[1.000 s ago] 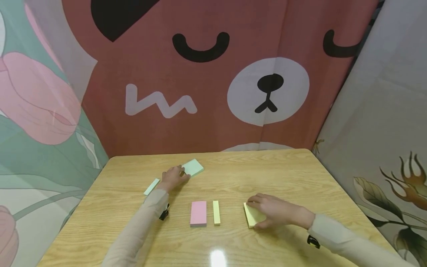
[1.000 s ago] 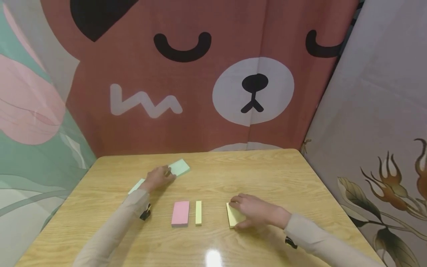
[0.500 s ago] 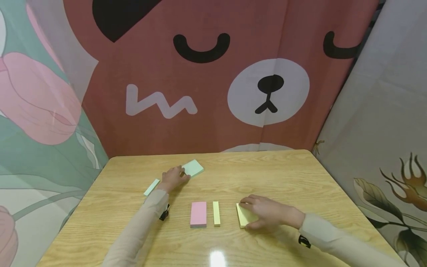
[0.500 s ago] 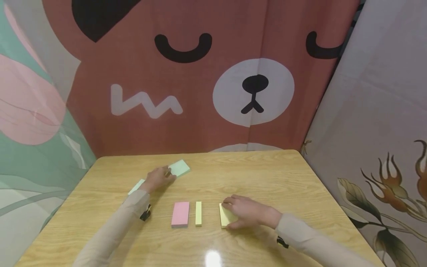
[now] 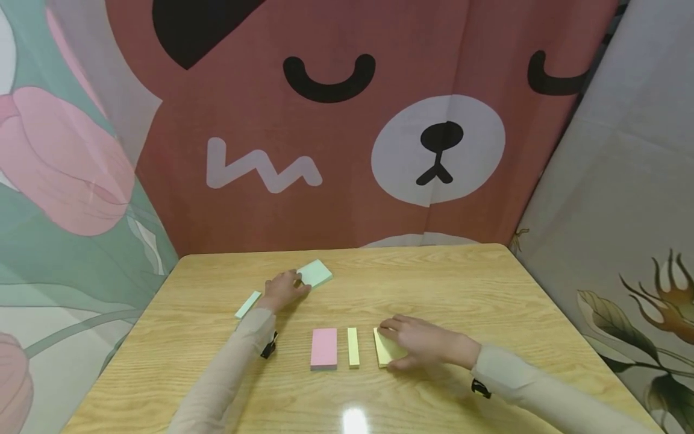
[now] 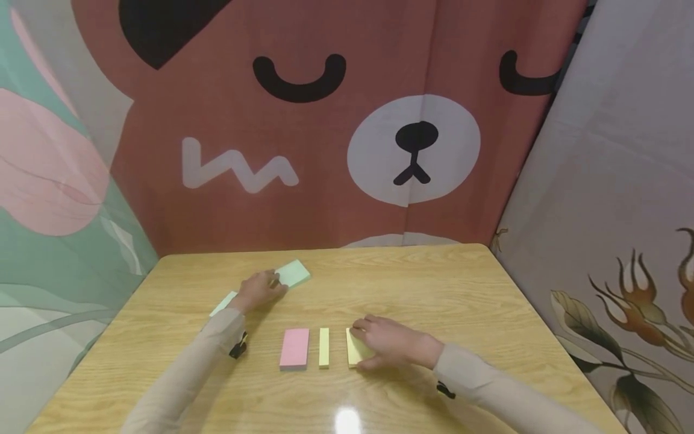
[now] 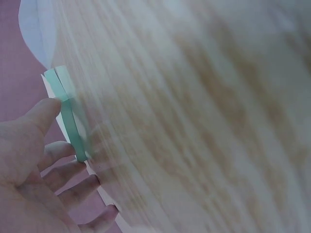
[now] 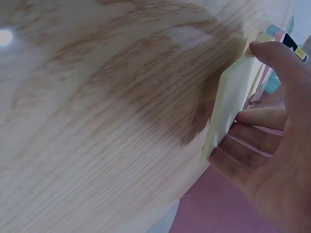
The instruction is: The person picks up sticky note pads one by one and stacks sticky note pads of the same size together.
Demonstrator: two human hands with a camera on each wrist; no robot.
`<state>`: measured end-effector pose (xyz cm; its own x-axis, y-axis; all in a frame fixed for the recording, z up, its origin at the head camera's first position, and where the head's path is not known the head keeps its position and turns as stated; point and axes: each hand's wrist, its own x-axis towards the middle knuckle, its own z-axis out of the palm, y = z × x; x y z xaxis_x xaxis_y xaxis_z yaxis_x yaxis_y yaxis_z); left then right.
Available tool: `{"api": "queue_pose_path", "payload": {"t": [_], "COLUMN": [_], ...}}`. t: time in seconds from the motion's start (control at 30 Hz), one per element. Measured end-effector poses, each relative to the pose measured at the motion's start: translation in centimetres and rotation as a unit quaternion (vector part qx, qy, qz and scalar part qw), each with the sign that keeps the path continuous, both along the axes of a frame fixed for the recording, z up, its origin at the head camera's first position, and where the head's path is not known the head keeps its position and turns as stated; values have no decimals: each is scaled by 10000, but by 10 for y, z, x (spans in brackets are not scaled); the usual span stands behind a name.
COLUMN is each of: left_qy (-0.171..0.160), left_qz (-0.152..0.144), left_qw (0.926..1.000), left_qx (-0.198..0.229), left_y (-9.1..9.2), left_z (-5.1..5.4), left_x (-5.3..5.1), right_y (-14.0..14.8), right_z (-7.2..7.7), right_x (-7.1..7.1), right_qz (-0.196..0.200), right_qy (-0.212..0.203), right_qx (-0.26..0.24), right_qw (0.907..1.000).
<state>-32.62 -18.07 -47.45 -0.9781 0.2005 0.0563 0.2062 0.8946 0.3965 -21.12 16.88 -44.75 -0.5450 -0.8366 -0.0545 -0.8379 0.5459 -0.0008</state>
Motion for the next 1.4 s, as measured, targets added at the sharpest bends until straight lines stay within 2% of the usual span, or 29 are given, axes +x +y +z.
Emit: {"api": "queue_pose_path", "payload": {"t": [0.2,0.43,0.73,1.13,1.4], "left_qy": [1,-16,-38,-60,-112], "left_qz": [3,14,21,24,39], "left_qw": [10000,10000,10000,10000,9998], "left_qx": [-43,-33,-53,47,140], "left_y": [2,4,2,2,2], "left_z": [0,2,0,1,2], "left_x": [1,2,-1,2,2], "right_y": [-8,-12,-10,-1,10], "right_z": [-2,-6,-13,-18,-19], "right_x": [-3,-6,-10,-9,-6], "right_qz": [234,174,215,502,264], "right_qy": [236,165,203,319,-9], "right_qx": [41,97,91,-317,-478], "right_qw": [9994,9997,9995,9977,9985]}}
